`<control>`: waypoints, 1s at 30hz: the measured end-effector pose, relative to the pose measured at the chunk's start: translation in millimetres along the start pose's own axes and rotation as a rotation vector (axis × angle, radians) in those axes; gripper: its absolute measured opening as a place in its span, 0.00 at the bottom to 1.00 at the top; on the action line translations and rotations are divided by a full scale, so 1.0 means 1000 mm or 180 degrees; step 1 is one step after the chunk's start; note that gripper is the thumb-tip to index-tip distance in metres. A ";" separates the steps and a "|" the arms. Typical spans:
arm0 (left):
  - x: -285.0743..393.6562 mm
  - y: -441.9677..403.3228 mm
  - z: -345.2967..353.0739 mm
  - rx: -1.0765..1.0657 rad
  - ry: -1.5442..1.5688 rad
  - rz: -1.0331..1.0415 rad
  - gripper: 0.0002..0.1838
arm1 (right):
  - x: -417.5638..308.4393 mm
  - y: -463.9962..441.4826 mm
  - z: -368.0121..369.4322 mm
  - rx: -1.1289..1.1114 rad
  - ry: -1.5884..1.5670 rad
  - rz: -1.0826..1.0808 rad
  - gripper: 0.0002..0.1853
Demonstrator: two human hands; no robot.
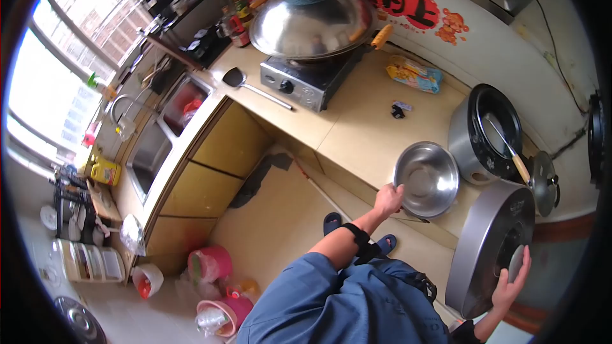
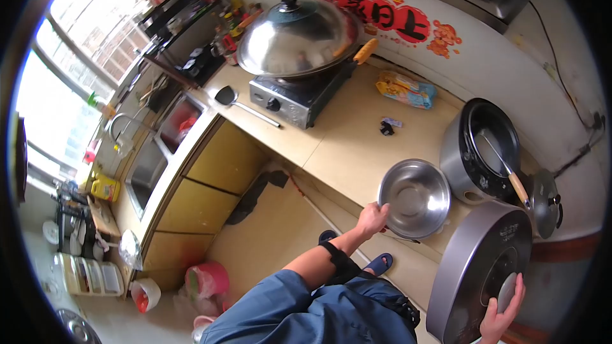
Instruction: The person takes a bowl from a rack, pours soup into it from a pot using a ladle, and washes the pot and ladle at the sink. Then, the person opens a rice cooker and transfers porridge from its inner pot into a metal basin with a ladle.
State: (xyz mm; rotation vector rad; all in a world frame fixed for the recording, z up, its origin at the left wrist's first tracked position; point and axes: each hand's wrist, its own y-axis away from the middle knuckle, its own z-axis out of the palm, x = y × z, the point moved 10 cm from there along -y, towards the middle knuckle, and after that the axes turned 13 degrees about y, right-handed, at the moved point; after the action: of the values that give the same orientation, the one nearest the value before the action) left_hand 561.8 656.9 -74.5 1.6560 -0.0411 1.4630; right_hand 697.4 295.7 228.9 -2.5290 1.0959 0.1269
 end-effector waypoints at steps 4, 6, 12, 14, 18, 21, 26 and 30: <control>0.001 0.011 -0.025 0.0362 -0.0536 0.0100 0.31 | -0.005 -0.027 0.007 -0.0002 -0.0487 -0.0442 0.32; -0.013 0.026 -0.061 0.0504 -0.0442 -0.0017 0.31 | -0.016 -0.050 0.020 -0.0052 -0.0646 -0.0782 0.32; -0.140 0.129 -0.237 0.1868 -0.0846 -0.0516 0.31 | -0.111 -0.107 0.070 -0.0121 -0.0954 -0.1596 0.37; -0.219 0.185 -0.302 0.2189 -0.0692 -0.1036 0.31 | -0.162 -0.112 0.090 -0.0241 -0.0946 -0.1855 0.36; -0.338 0.329 -0.384 0.2991 -0.0276 -0.2298 0.29 | -0.263 -0.109 0.130 -0.0647 -0.1148 -0.2241 0.34; -0.372 0.392 -0.390 0.3479 0.0595 -0.2754 0.27 | -0.341 -0.100 0.150 -0.0796 -0.1132 -0.2442 0.33; -0.407 0.393 -0.423 0.3729 0.1107 -0.1876 0.24 | -0.474 -0.084 0.182 -0.0722 -0.1254 -0.2948 0.32; -0.412 0.403 -0.425 0.4136 0.1795 -0.1429 0.22 | -0.575 -0.067 0.201 -0.0708 -0.1416 -0.3419 0.32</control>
State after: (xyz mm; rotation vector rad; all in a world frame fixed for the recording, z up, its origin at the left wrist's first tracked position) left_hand -114.7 471.1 -216.1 1.8473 1.7854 1.5909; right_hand 360.9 806.8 196.1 -2.7154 -0.5019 0.4860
